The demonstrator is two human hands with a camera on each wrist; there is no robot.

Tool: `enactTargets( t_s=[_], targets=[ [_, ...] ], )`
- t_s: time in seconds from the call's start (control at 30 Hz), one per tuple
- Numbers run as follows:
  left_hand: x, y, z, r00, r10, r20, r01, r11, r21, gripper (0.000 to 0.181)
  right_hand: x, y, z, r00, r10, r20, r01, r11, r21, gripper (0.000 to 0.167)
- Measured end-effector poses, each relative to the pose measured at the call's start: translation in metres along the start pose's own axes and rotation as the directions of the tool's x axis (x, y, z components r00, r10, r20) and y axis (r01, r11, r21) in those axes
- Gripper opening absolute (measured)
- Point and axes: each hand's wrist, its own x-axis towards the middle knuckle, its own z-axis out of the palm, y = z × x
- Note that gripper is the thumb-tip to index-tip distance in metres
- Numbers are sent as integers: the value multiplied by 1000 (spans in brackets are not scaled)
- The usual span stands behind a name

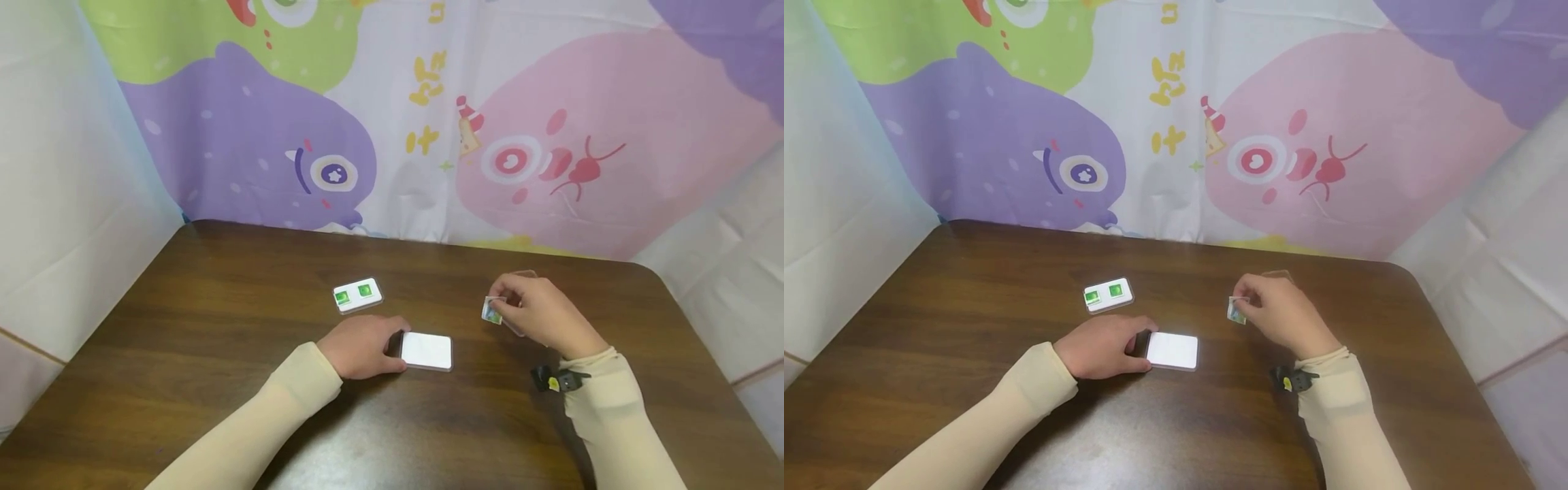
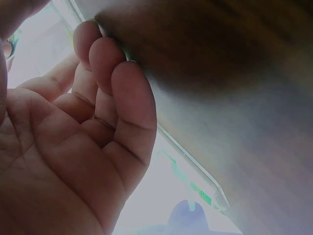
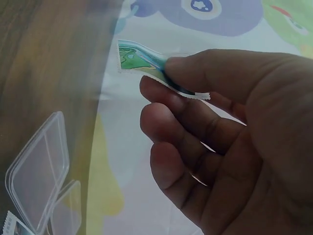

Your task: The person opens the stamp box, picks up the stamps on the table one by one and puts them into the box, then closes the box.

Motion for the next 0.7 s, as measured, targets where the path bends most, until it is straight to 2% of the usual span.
enactTargets(
  t_s=[0.2, 0.4, 0.6, 0.7],
  targets=[
    [-1, 0, -1, 1000, 2, -3, -2, 1000, 3, 53, 4, 0, 8, 999, -41, 0, 40, 998, -56, 4],
    [-1, 1, -1, 1000, 10, -6, -10, 1000, 10, 53, 7, -2, 21, 998, -63, 15, 64, 997, -53, 6],
    [-1, 1, -1, 1000, 16, -11, -16, 1000, 10, 53, 12, -4, 38, 994, -94, 60, 94, 996, -8, 4],
    [-1, 1, -1, 1000, 23, -19, -23, 1000, 9, 53, 13, -5, 47, 989, -117, 90, 112, 992, 56, 7]
  ],
)
